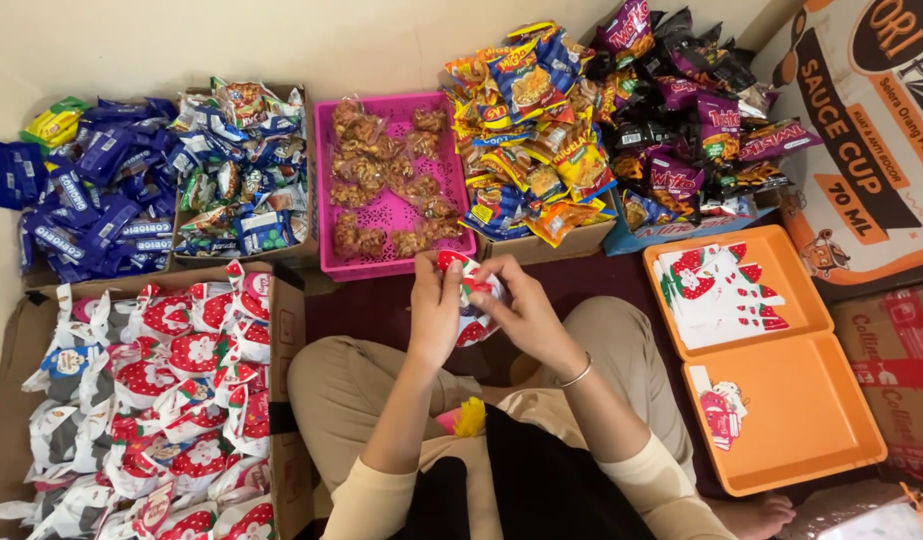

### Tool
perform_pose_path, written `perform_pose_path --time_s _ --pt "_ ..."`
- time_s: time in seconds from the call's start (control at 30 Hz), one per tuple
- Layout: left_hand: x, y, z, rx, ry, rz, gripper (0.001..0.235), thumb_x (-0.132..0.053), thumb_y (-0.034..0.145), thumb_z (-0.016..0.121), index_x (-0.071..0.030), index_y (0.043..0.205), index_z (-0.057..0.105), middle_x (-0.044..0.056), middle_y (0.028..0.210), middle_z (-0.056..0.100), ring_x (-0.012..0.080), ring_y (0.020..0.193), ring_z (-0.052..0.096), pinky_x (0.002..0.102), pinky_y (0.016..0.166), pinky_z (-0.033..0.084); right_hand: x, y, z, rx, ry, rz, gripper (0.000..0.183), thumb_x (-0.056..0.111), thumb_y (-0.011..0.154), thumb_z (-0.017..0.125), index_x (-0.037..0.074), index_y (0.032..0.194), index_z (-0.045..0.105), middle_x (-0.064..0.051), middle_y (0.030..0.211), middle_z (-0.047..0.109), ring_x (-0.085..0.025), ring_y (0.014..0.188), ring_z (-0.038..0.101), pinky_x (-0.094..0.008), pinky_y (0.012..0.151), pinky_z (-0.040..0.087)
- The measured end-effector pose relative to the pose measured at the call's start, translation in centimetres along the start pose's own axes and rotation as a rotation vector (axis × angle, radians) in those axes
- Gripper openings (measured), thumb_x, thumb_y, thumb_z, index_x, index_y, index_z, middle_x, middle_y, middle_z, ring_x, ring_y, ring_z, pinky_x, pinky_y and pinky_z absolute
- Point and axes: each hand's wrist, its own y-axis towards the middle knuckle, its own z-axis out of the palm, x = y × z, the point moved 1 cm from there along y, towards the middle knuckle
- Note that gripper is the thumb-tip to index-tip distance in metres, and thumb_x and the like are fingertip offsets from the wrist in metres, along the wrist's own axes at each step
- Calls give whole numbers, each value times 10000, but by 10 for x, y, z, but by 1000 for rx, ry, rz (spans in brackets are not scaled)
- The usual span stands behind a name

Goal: Filling small decorative gift bags with various snack packets from sorted bins at a natural pace.

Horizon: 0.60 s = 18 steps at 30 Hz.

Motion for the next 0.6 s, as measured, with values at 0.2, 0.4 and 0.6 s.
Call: perform_pose_path --time_s 0.2,0.4,0.6 --pt "20 -3 -3 61 -52 166 168 -238 1069 518 -71 1074 513 148 967 612 284 935 623 429 915 499 -7 12 -5 -191 28 -44 68 82 1042 584 66 978 568 -93 974 559 -229 948 580 -414 899 486" --pt "-16 -15 -4 165 32 632 226 -127 935 721 -68 832 529 110 1159 568 277 972 632 353 857 525 -24 19 -5 -278 92 106 76 13 1014 585 71 966 585 -17 732 583 -134 751 563 -303 771 485" --pt "1 -21 -8 234 470 890 146 -119 1006 595 -54 887 544 121 1152 623 279 878 661 344 775 575 -8 20 -9 -222 285 167 214 52 960 704 15 1127 577 -43 937 582 -117 848 595 -256 753 543"
